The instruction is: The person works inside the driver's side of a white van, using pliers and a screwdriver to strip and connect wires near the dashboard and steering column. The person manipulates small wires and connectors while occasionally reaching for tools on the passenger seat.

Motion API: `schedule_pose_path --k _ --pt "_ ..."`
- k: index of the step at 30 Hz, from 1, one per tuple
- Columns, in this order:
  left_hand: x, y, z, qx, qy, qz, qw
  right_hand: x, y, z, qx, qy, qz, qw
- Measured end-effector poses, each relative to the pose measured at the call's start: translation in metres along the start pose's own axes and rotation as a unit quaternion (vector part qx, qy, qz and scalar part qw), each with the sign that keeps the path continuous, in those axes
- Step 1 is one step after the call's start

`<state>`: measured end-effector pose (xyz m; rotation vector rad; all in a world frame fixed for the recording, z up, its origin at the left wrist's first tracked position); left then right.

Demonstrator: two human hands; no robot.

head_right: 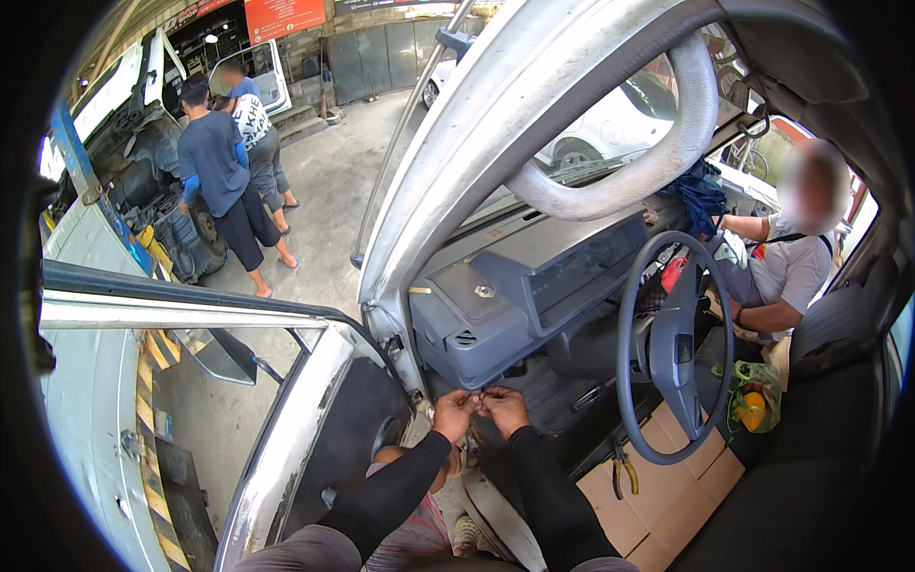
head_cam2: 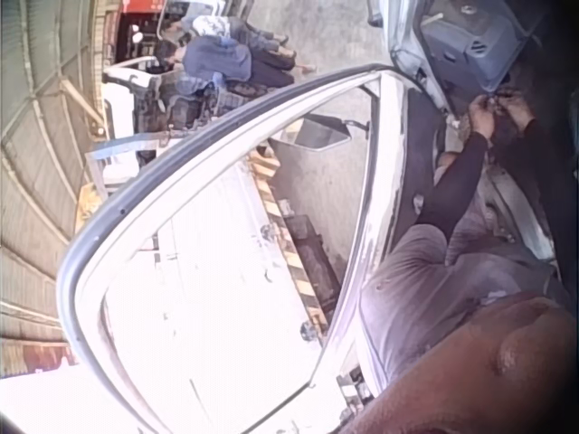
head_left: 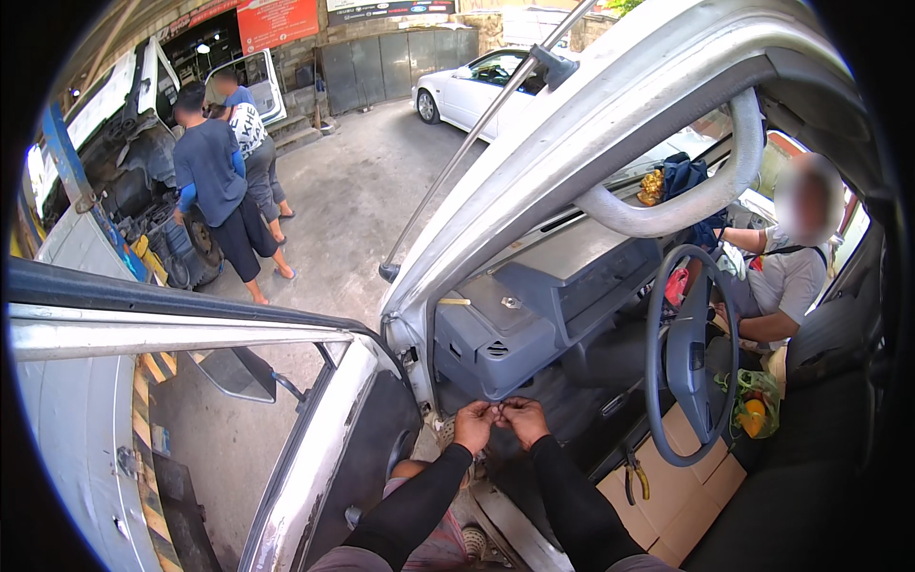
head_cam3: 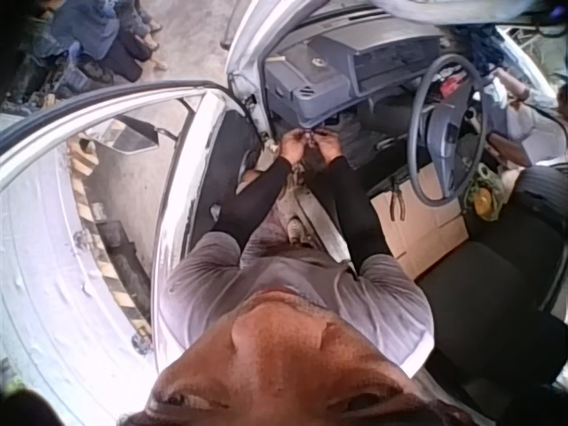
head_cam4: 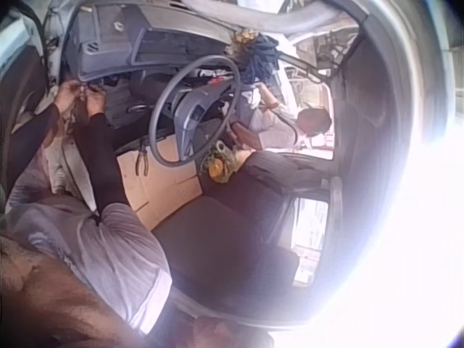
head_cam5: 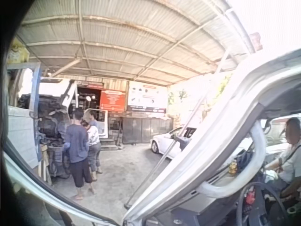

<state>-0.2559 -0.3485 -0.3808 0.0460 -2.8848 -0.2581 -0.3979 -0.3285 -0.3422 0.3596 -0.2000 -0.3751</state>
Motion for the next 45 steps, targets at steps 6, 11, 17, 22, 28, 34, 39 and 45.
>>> schedule_pose_path --k 6,11,17,22,28,34,39,45 --pt "0.000 0.002 0.002 -0.011 0.035 -0.009 0.999 0.000 0.006 0.005 0.008 -0.017 0.005 1.000" --pt "0.001 -0.001 0.005 -0.019 0.062 0.001 0.998 -0.003 0.001 -0.001 -0.003 -0.012 0.006 1.000" --pt "0.002 0.002 0.003 -0.027 0.022 0.002 0.999 -0.007 -0.002 -0.009 -0.009 -0.008 0.003 1.000" --pt "0.002 0.005 0.003 -0.075 0.094 -0.039 0.992 -0.004 -0.002 -0.011 -0.023 -0.014 -0.004 1.000" --pt "0.001 0.003 0.001 -0.018 0.066 -0.008 0.998 -0.001 0.002 -0.012 -0.036 -0.043 -0.010 0.998" --pt "0.006 0.006 -0.007 -0.044 0.086 0.003 0.995 -0.007 0.001 -0.026 -0.027 -0.112 -0.030 0.993" --pt "0.000 0.000 0.000 -0.041 0.127 -0.013 0.991 -0.002 0.008 -0.015 -0.039 -0.088 -0.052 0.994" --pt "-0.007 -0.001 0.004 -0.038 0.075 -0.025 0.996 0.005 0.012 -0.016 -0.106 -0.034 -0.056 0.992"
Point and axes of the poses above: each hand's wrist, its own y-axis away from the middle knuckle, its own x-axis out of the palm, z = x × y, the point moved 2 cm from there along -y, towards the middle knuckle, and after that the axes turned 13 degrees about -z, right-handed, at the moved point
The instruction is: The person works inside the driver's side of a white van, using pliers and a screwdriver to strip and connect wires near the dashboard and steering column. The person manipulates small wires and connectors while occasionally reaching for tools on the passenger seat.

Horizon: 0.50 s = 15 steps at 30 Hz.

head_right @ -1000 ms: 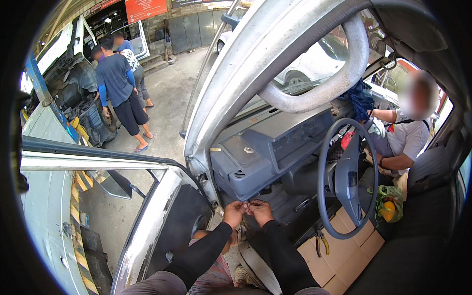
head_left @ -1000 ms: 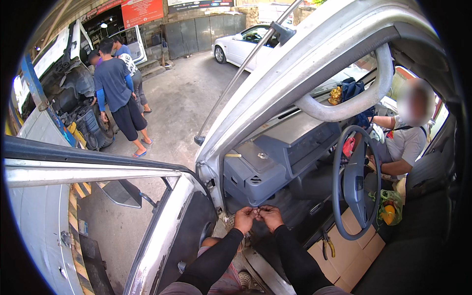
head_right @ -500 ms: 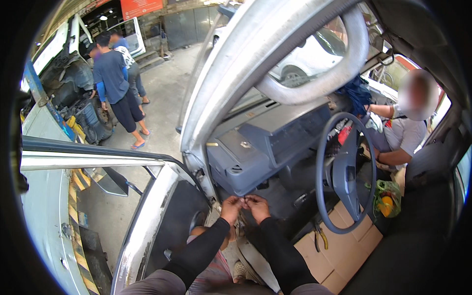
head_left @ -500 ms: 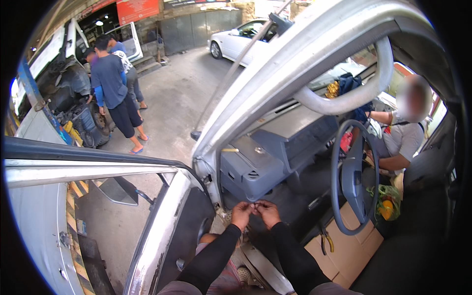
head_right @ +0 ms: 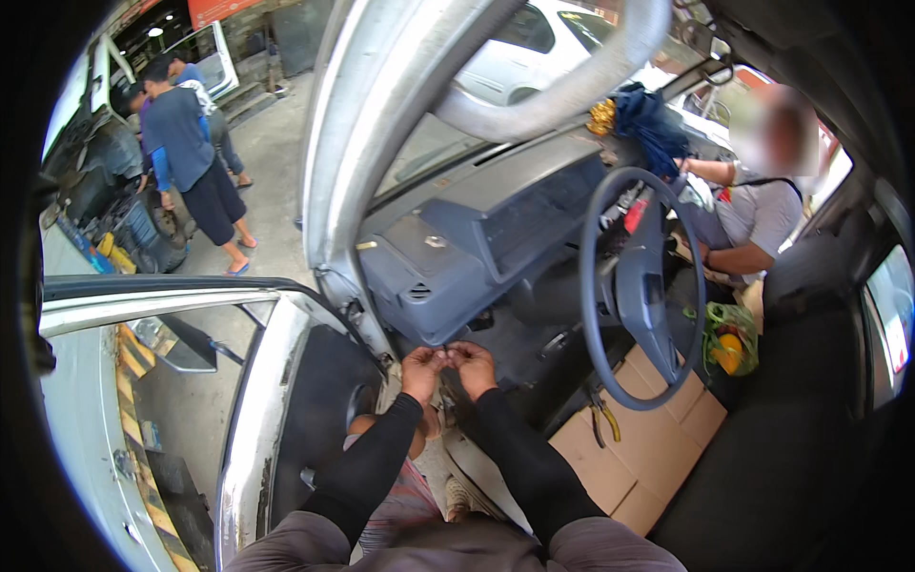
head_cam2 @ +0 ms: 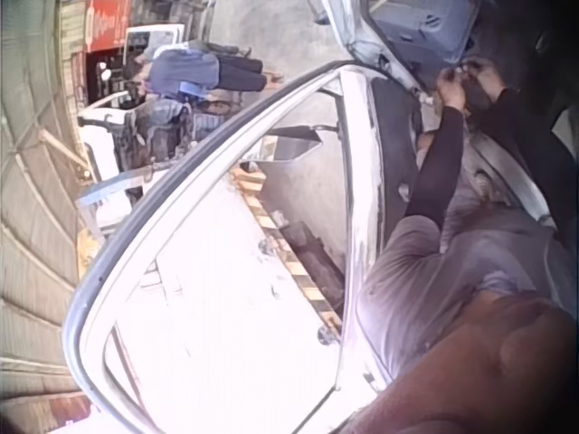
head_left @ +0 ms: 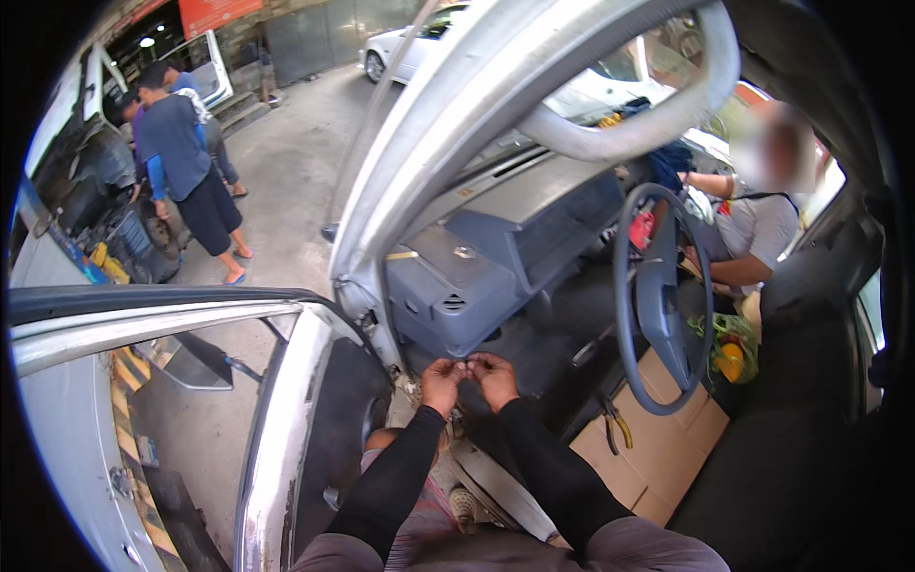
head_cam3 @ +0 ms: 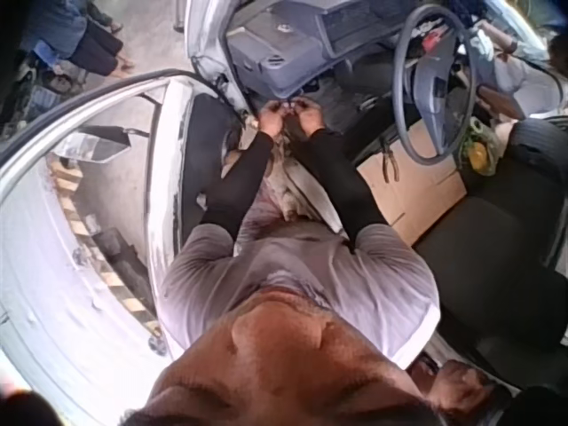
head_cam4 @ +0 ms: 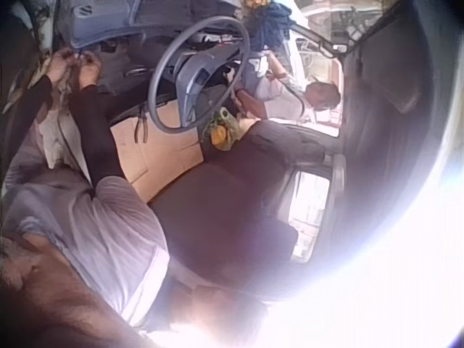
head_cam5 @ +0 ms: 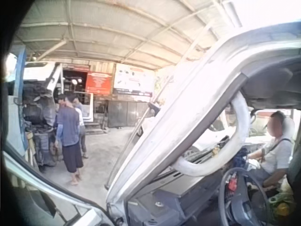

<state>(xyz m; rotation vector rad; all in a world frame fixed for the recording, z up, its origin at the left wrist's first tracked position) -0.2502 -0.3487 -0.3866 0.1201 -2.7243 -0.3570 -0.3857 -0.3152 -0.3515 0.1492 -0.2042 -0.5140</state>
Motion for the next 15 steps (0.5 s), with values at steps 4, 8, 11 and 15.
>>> schedule_pose_path --k 4,8,11,15 --pt "0.015 0.004 -0.008 0.013 0.004 0.005 1.000 -0.008 -0.006 -0.003 -0.028 -0.008 -0.006 1.000" --pt "0.009 -0.002 -0.006 0.039 -0.040 -0.009 0.998 0.000 -0.002 0.001 0.013 -0.050 -0.009 0.999" --pt "0.017 0.005 -0.012 0.043 -0.066 -0.006 0.997 -0.007 -0.010 -0.009 -0.015 -0.017 0.009 1.000" --pt "0.011 0.003 -0.009 0.022 -0.030 0.002 0.999 -0.001 -0.004 -0.001 -0.057 0.030 0.040 0.997"
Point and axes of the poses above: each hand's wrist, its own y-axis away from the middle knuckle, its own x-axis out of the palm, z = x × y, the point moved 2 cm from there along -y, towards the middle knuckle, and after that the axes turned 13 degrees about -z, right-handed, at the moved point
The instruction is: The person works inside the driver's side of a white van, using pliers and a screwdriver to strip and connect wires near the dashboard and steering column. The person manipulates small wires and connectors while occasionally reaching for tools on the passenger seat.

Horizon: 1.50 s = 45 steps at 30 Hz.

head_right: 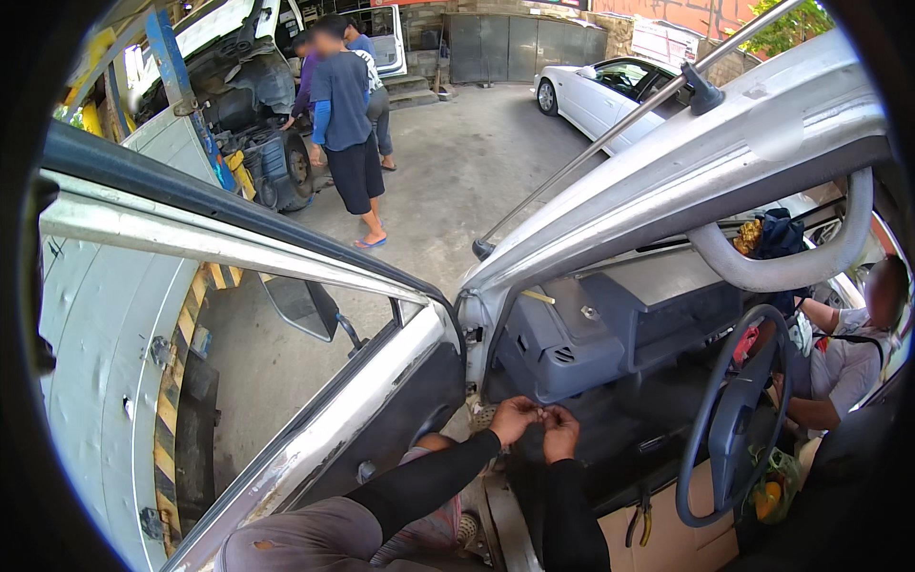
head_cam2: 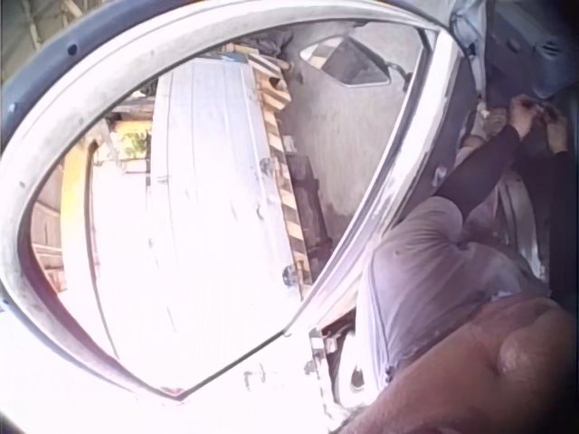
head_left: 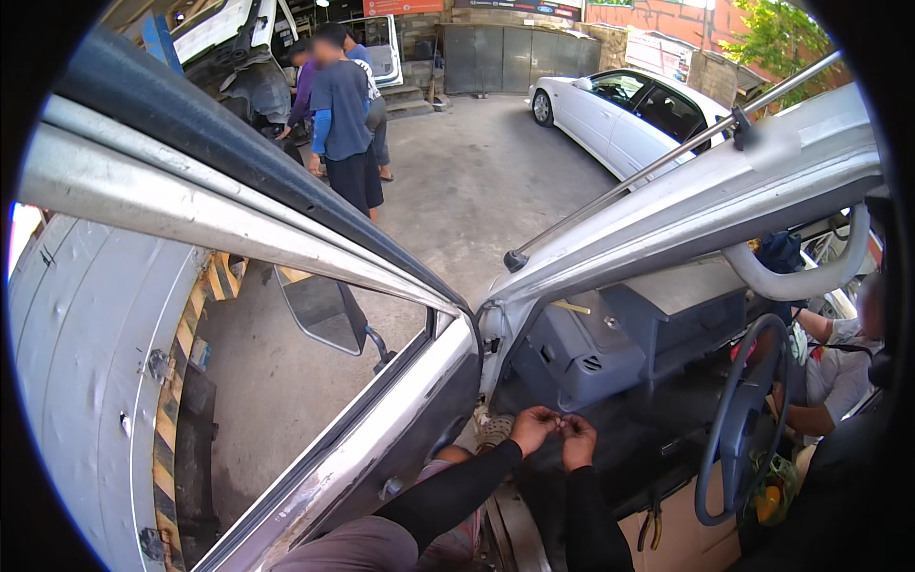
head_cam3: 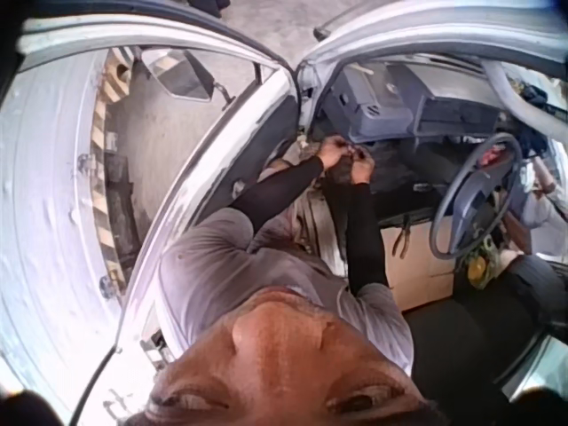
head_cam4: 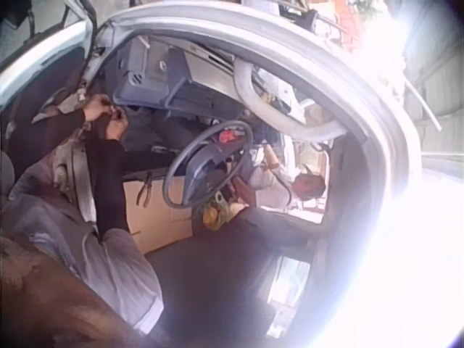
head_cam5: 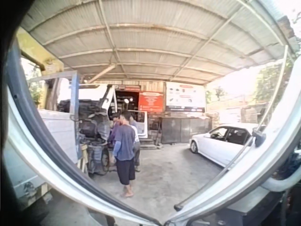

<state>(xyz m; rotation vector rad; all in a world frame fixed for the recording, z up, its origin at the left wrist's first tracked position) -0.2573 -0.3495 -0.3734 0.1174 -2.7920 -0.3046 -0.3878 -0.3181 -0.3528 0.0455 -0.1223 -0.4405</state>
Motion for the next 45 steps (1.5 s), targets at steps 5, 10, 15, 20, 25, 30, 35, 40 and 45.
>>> schedule_pose_path --k 5,10,15,20,25,30,35,40,45 --pt "0.004 0.005 -0.002 0.013 -0.055 -0.007 0.998 -0.003 -0.001 0.002 -0.031 0.068 -0.002 0.997" --pt "0.002 0.004 -0.001 0.013 -0.061 0.001 0.998 -0.004 -0.005 -0.007 0.012 0.023 0.016 1.000" --pt "-0.001 -0.003 0.012 0.023 -0.044 -0.003 0.999 -0.002 -0.004 -0.004 -0.011 0.050 0.024 0.998" --pt "0.001 0.000 0.007 0.017 -0.037 0.004 0.999 -0.010 -0.004 -0.008 -0.126 0.169 -0.018 0.977" --pt "0.001 0.005 0.007 -0.097 0.115 -0.020 0.988 -0.003 -0.003 -0.016 0.131 -0.099 -0.085 0.983" --pt "-0.006 0.001 0.003 -0.047 0.019 0.019 0.999 -0.004 0.000 -0.009 0.169 -0.068 -0.086 0.980" --pt "-0.002 0.001 0.007 0.005 -0.087 0.027 0.996 -0.009 -0.002 -0.014 0.122 -0.013 -0.060 0.991" --pt "-0.006 0.001 -0.002 -0.158 0.018 -0.034 0.987 -0.008 0.004 -0.007 0.198 -0.068 -0.074 0.975" --pt "-0.026 -0.009 0.002 -0.055 -0.032 -0.016 0.998 -0.027 0.017 -0.007 0.173 0.071 -0.060 0.981"
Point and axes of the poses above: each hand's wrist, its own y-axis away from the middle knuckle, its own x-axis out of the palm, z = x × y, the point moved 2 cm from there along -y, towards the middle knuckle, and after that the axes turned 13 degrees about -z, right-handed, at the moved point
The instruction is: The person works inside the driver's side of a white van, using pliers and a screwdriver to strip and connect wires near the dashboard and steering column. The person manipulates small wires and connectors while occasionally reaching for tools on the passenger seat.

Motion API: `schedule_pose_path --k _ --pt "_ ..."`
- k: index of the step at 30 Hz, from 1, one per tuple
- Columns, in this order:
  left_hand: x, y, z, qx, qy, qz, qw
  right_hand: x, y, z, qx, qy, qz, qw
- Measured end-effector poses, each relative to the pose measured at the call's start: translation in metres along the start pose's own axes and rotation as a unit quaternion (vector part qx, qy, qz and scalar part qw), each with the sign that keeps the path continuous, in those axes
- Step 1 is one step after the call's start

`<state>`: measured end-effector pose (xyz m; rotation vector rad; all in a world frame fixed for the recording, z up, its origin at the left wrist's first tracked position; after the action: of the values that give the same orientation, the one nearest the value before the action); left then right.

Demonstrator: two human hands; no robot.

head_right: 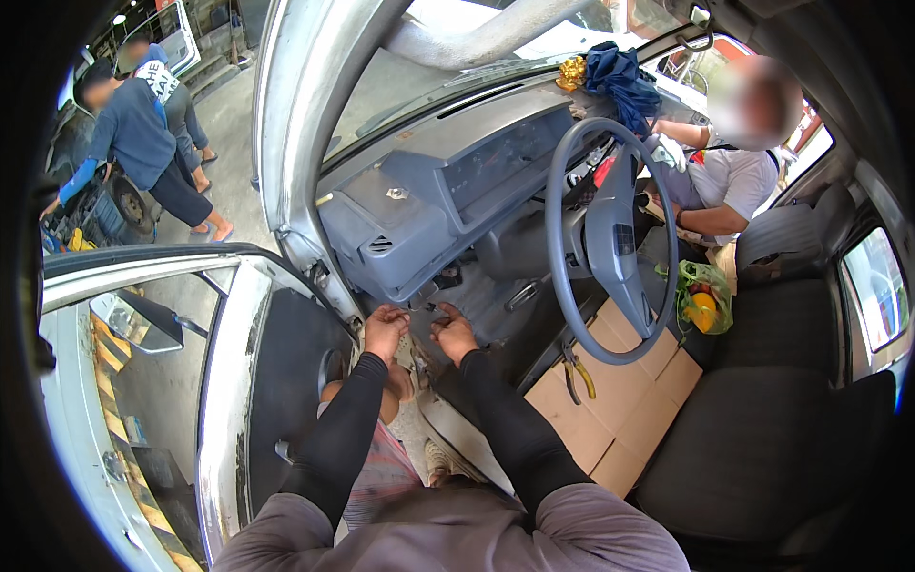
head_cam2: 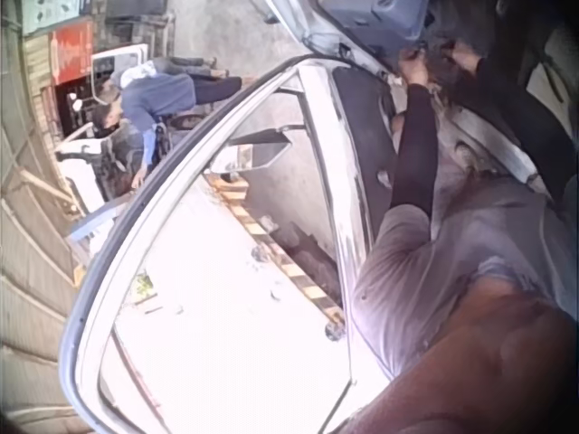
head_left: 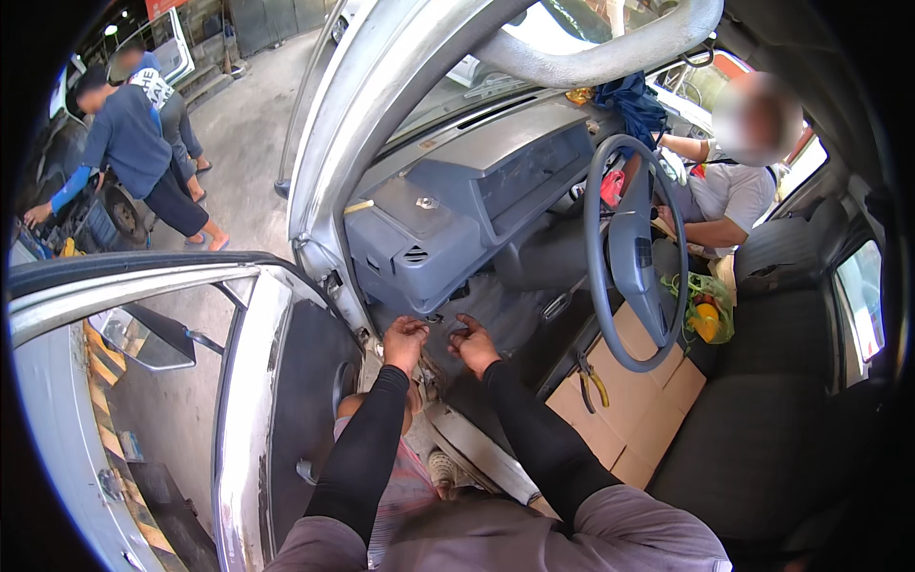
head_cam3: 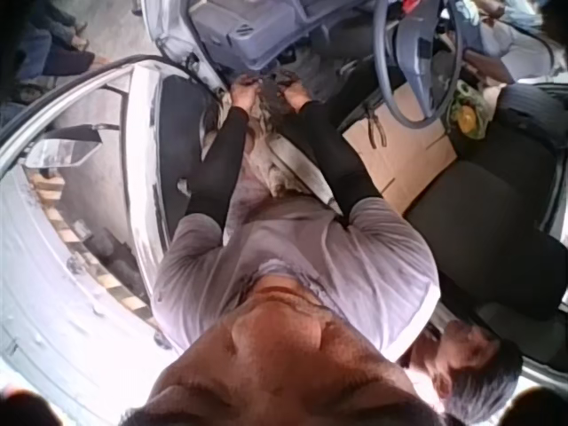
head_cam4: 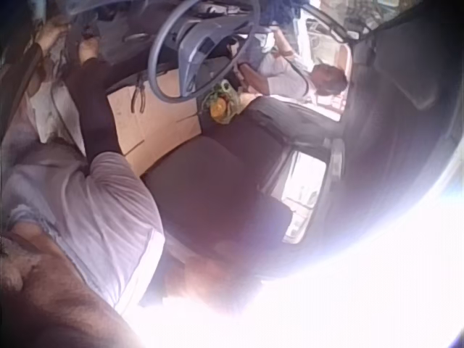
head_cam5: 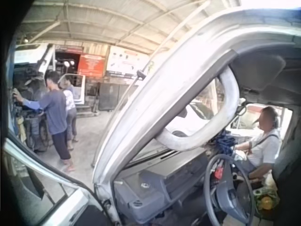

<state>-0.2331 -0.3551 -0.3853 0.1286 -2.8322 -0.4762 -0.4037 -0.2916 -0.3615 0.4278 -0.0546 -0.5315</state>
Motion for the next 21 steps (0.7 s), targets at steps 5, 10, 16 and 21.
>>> schedule_pose_path --k 5,10,16,21 --pt "-0.014 0.028 -0.027 0.042 -0.080 -0.041 0.995 -0.069 -0.003 -0.039 -0.132 0.287 0.007 0.949" --pt "-0.047 0.095 -0.064 0.046 -0.022 -0.045 0.998 -0.120 0.057 -0.008 -0.345 0.401 0.000 0.849" --pt "-0.066 0.106 -0.019 0.093 -0.152 -0.043 0.983 -0.182 0.093 -0.009 -0.420 0.477 -0.106 0.764" --pt "-0.069 0.069 0.074 0.052 -0.399 0.059 0.914 -0.185 0.092 -0.021 -0.416 0.467 -0.107 0.773"
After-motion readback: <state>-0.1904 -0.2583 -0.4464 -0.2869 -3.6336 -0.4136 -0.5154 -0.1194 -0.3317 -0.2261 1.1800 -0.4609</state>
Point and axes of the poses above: each hand's wrist, its own y-axis away from the middle knuckle, its own x-axis out of the palm, z = x × y, the point moved 2 cm from there along -y, towards the middle knuckle, and after that the axes turned 13 degrees about -z, right-handed, at the moved point
